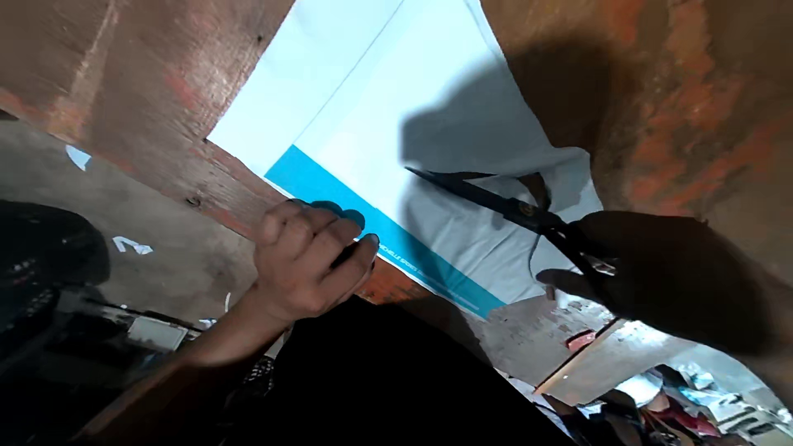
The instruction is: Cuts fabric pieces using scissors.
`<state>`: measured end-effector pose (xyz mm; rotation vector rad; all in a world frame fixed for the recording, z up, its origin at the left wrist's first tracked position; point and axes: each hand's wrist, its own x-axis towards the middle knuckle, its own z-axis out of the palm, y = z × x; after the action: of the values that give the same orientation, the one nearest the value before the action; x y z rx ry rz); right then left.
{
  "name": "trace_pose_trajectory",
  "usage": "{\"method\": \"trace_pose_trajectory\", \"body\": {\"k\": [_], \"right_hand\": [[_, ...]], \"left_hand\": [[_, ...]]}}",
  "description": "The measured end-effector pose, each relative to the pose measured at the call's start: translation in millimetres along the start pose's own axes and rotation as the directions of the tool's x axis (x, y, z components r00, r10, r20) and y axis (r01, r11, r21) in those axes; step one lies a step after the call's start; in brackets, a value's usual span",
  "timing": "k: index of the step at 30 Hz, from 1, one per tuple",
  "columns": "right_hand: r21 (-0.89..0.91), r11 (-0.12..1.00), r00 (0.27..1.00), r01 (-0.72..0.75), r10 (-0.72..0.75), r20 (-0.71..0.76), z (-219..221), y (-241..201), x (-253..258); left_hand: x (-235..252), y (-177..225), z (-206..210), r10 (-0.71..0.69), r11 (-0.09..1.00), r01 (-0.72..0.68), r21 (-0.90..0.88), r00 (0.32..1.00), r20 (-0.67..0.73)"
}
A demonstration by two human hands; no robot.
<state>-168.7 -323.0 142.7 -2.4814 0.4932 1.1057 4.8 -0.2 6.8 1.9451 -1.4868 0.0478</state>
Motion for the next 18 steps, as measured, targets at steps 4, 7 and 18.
{"method": "trace_pose_trajectory", "body": {"k": [4,7,18], "right_hand": [[0.011,0.999,0.996,0.037,-0.036,-0.085,16.9,-18.4,2.9],[0.046,0.999,0.995,0.027,-0.022,-0.096,20.9,-29.6,-0.9],[0.233,0.963,0.984,-0.139,0.162,-0.079,41.0,-88.9,2.8]], "left_hand": [[1.4,-0.7,0.6,-0.002,1.0,0.001,-0.023,1.0,-0.004],[1.9,-1.4,0.9,-0.014,1.0,0.013,-0.02,1.0,-0.014],[5.2,-3.2,3.4,-0.041,0.999,0.04,-0.019,0.999,-0.036]]}}
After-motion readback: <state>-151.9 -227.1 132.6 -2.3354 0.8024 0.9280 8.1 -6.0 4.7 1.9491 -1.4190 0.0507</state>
